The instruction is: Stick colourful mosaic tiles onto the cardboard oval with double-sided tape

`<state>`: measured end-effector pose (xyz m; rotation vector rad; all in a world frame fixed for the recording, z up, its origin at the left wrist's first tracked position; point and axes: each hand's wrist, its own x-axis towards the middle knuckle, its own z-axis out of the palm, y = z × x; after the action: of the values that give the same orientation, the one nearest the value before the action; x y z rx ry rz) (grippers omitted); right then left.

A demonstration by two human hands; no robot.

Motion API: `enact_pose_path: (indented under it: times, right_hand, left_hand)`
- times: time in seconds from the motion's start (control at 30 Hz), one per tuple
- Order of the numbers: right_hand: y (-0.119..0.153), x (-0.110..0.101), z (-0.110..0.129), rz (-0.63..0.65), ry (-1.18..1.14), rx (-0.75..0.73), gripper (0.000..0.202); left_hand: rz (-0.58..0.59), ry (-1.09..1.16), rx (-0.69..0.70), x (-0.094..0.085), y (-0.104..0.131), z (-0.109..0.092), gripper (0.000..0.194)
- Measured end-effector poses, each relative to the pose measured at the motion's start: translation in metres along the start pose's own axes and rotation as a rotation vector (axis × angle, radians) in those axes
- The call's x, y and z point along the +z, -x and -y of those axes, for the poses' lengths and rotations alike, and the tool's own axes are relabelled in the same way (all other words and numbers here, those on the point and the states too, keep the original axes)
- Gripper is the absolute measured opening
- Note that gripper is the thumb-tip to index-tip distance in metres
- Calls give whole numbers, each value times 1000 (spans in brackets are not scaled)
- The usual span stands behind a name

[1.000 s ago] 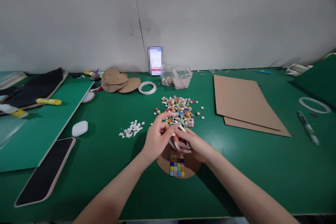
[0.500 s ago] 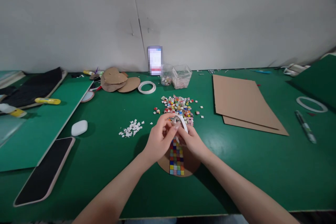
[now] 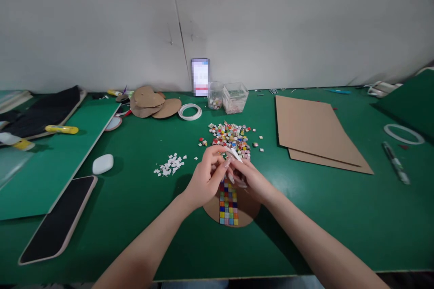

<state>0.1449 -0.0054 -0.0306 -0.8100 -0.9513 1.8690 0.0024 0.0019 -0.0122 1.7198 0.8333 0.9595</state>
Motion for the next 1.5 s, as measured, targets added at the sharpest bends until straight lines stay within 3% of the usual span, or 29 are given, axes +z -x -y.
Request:
enact_pose_path:
  times: [0.1, 0.27, 0.37, 0.47, 0.63, 0.8, 1.07, 1.5]
  right_hand:
    - [0, -1, -1, -41, -14, 21, 31]
    - [1, -2, -2, -47, 10, 40, 27]
    - [1, 1, -2, -52, 61, -14, 31]
    - [1, 8, -2, -104, 62, -91, 31]
    - [1, 14, -6, -185, 66, -181, 32]
    - [2, 15, -12, -389, 300, -295, 26]
    - [3, 16, -18, -499, 553, -382, 30]
    - [10, 22, -19, -455, 765, -400, 26]
  left_hand:
    - [39, -52, 6, -2, 0, 0, 27]
    - [-32, -147, 57, -3, 1, 2, 28]
    - [27, -274, 73, -4, 2, 2, 26]
    - [39, -513, 166, -4, 3, 2, 23]
    - [-78, -715, 358, 1, 4, 2, 23]
    - [-136, -673, 265, 7, 4, 4, 25]
    - [-140, -594, 158, 18, 7, 8, 28]
    - [-207, -393, 144, 21, 12, 8, 31]
